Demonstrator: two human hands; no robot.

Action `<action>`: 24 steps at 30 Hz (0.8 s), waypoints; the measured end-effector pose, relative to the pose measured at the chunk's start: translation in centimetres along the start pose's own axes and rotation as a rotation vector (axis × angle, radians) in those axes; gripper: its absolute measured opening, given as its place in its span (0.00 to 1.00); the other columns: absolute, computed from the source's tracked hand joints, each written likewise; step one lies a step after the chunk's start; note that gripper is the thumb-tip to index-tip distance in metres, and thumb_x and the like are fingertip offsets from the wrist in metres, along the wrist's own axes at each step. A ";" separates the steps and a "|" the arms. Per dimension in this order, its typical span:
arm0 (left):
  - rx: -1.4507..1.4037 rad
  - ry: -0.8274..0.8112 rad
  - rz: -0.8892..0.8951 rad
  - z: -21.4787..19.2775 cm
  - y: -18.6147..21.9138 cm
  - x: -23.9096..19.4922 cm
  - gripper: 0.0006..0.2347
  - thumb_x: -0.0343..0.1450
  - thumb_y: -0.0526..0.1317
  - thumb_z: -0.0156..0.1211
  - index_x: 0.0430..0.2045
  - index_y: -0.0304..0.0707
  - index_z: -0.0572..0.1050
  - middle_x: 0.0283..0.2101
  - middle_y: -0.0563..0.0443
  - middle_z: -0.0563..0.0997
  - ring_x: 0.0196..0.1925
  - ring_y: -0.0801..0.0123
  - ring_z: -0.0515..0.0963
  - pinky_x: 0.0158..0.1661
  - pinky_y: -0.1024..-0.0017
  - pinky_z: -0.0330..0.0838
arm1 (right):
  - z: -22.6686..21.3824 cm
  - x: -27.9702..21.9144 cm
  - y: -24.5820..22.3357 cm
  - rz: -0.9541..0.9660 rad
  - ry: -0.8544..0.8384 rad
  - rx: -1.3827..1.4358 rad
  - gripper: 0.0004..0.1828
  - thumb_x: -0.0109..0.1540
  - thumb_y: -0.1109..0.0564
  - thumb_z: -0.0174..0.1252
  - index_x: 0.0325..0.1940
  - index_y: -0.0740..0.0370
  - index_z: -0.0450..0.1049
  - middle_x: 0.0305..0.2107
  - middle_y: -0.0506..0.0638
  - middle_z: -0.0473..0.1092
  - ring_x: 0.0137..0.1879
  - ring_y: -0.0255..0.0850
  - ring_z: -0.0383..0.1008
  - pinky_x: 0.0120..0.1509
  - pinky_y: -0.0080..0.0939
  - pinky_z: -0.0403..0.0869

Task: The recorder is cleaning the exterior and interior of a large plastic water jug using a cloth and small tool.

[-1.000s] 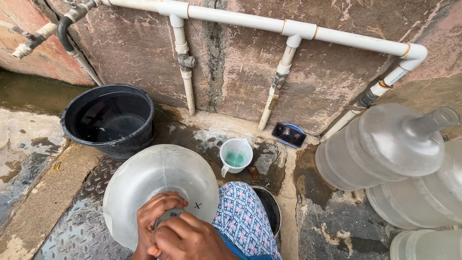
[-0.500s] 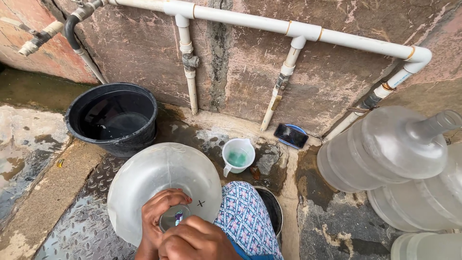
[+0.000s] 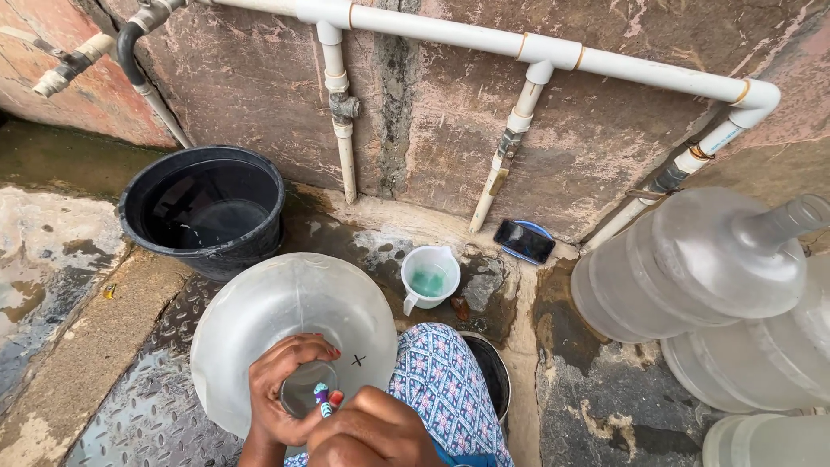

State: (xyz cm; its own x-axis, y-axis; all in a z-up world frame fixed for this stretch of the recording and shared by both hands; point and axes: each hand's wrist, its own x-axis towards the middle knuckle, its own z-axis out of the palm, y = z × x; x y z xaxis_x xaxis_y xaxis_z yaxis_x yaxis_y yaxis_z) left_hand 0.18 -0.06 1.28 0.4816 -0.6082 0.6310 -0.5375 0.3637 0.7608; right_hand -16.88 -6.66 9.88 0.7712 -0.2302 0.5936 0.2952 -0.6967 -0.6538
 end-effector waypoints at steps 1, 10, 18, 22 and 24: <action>-0.002 0.000 0.005 -0.1 -0.7 -0.2 0.23 0.66 0.59 0.68 0.28 0.33 0.78 0.30 0.43 0.84 0.35 0.54 0.87 0.43 0.56 0.81 | 0.4 0.5 0.6 -0.003 0.002 -0.004 0.13 0.70 0.56 0.61 0.32 0.60 0.71 0.27 0.50 0.73 0.33 0.41 0.74 0.39 0.46 0.74; -0.094 -0.012 -0.099 -0.5 -0.8 -0.6 0.49 0.59 0.85 0.28 0.28 0.32 0.79 0.31 0.44 0.84 0.38 0.56 0.88 0.48 0.57 0.82 | 1.1 4.5 0.4 -0.136 -0.060 0.053 0.16 0.71 0.55 0.59 0.32 0.62 0.64 0.29 0.53 0.68 0.40 0.47 0.73 0.55 0.54 0.74; 0.141 -0.012 -0.177 -0.9 -0.1 -0.7 0.38 0.61 0.74 0.56 0.22 0.25 0.77 0.28 0.38 0.85 0.36 0.50 0.86 0.46 0.54 0.83 | -0.3 1.7 -0.5 -0.027 -0.253 0.040 0.14 0.72 0.54 0.60 0.36 0.63 0.69 0.32 0.53 0.72 0.41 0.45 0.74 0.49 0.48 0.75; 0.081 0.065 -0.028 -0.8 0.0 -0.2 0.30 0.64 0.67 0.65 0.25 0.29 0.77 0.30 0.41 0.84 0.36 0.53 0.88 0.48 0.57 0.81 | 0.3 2.7 0.8 -0.085 -0.267 0.109 0.15 0.73 0.52 0.58 0.36 0.61 0.69 0.33 0.51 0.73 0.39 0.43 0.73 0.47 0.45 0.72; -0.151 0.129 0.057 -0.6 -0.2 0.0 0.28 0.41 0.50 0.50 0.31 0.35 0.77 0.32 0.50 0.81 0.40 0.63 0.85 0.46 0.67 0.80 | 1.5 3.5 2.0 -0.214 -0.234 0.056 0.16 0.73 0.51 0.58 0.35 0.60 0.67 0.32 0.50 0.71 0.39 0.44 0.71 0.48 0.45 0.70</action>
State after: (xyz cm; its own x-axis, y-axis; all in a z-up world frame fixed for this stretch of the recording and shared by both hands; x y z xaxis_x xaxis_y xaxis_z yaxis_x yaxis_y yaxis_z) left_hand 0.69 0.36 1.23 0.5428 -0.4917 0.6809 -0.4615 0.5027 0.7310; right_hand -12.73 -7.80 9.95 0.7952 0.0844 0.6004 0.4901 -0.6725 -0.5545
